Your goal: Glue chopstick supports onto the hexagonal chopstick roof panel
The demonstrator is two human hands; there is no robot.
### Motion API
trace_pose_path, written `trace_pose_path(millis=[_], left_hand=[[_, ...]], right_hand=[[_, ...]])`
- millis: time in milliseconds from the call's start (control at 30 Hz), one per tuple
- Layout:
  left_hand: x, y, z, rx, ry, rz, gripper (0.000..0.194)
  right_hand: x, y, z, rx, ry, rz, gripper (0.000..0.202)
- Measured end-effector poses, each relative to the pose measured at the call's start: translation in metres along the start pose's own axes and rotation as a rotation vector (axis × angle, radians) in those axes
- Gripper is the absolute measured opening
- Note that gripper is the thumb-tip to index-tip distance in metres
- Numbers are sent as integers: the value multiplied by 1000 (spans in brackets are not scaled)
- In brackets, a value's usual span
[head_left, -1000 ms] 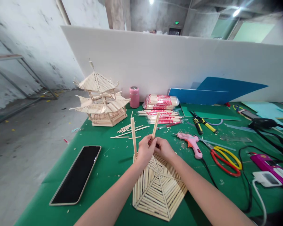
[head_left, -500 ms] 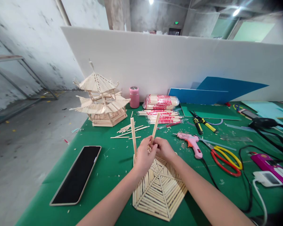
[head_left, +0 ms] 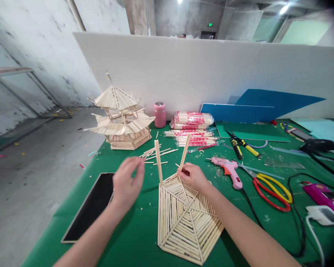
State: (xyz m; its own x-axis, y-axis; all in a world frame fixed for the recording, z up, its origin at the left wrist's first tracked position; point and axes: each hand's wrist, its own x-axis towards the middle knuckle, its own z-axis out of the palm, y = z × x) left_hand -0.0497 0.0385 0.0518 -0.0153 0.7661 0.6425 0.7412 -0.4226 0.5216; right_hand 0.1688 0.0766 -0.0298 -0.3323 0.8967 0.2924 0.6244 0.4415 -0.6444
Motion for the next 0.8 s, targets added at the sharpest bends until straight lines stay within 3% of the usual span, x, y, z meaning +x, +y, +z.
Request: trace_pose_path(millis=[133, 233, 333, 433, 600, 800], left_hand=[[62, -46, -20, 254, 111, -16, 24], [94, -81, -22, 425, 47, -63, 30], [109, -103, -19, 545, -74, -108, 35], [113, -106, -18, 622, -203, -123, 41], [118, -92, -21, 663, -434, -107, 47], [123, -87, -20, 675, -540, -161, 44]], right_hand=[[0, 0, 0, 8, 0, 3, 14], [0, -1, 0, 11, 1, 6, 14], [0, -1, 1, 12, 3, 8, 14], [1, -2, 0, 12, 2, 11, 14], [0, -4, -1, 12, -6, 18, 14], [0, -4, -2, 8, -6, 27, 15]])
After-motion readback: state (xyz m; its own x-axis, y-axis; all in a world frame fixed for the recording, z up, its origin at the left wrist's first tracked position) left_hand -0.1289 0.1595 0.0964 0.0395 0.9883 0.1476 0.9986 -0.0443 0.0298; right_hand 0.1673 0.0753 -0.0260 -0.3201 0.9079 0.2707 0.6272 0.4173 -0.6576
